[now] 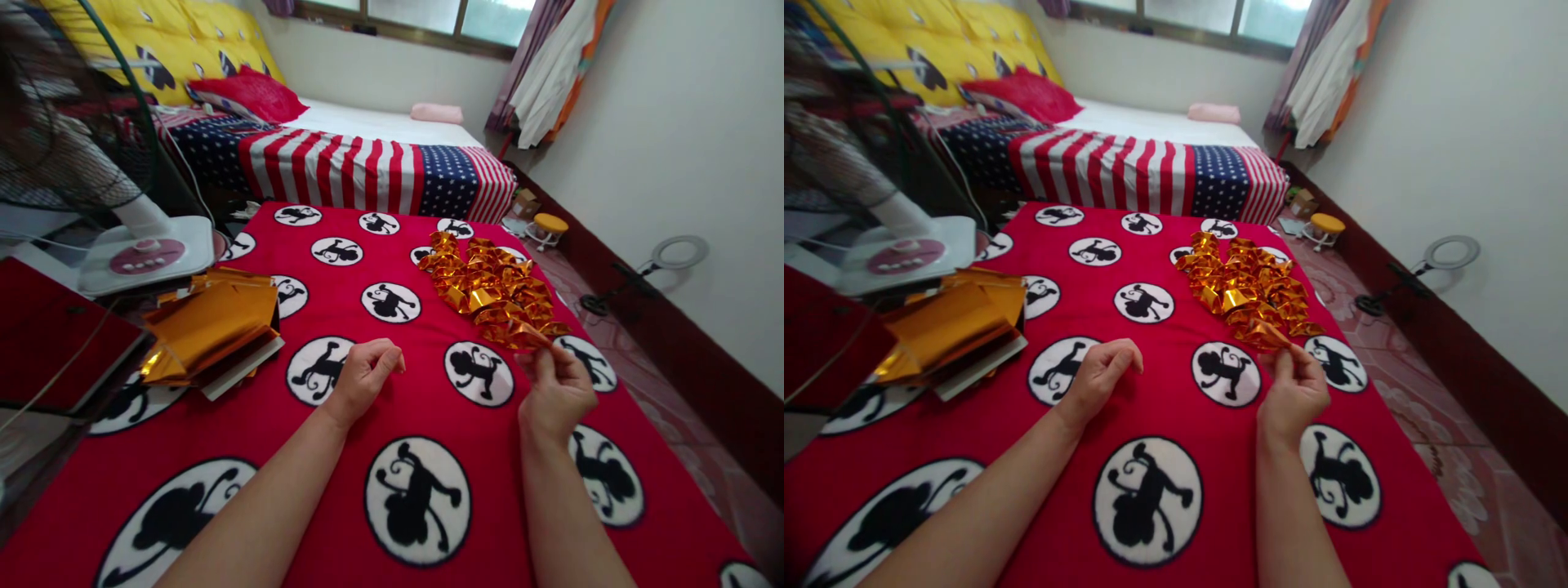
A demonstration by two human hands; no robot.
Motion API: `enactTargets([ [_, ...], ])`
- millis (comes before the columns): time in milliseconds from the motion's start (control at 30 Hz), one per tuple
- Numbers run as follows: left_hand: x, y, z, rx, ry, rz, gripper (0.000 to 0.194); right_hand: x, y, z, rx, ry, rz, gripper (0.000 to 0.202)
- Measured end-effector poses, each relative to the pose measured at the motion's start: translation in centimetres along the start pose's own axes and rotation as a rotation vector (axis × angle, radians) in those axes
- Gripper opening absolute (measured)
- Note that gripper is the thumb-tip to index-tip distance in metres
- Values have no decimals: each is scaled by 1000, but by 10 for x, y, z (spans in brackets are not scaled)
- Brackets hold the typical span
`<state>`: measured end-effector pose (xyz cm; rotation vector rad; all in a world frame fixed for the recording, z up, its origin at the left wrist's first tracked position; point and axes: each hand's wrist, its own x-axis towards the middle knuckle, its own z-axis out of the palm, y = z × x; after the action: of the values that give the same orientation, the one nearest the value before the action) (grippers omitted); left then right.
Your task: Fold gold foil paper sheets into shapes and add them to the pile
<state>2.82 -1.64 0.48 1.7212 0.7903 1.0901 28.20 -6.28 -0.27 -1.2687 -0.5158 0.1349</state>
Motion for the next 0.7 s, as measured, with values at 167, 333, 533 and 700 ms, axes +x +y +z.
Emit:
enactTargets([
  [167, 0, -2, 1, -15, 16, -32, 45, 41, 26, -14, -62, 247, -30, 25],
  [333, 0, -4, 2, -11, 30, -48, 46, 55, 46, -14, -78, 267, 90, 24],
  [533, 0, -5, 2, -27, 37, -82, 48, 69, 59, -13, -134, 242, 83, 23],
  [700, 0, -6, 2, -50, 46, -116, 49, 78, 67, -13, -202, 204, 36, 23],
])
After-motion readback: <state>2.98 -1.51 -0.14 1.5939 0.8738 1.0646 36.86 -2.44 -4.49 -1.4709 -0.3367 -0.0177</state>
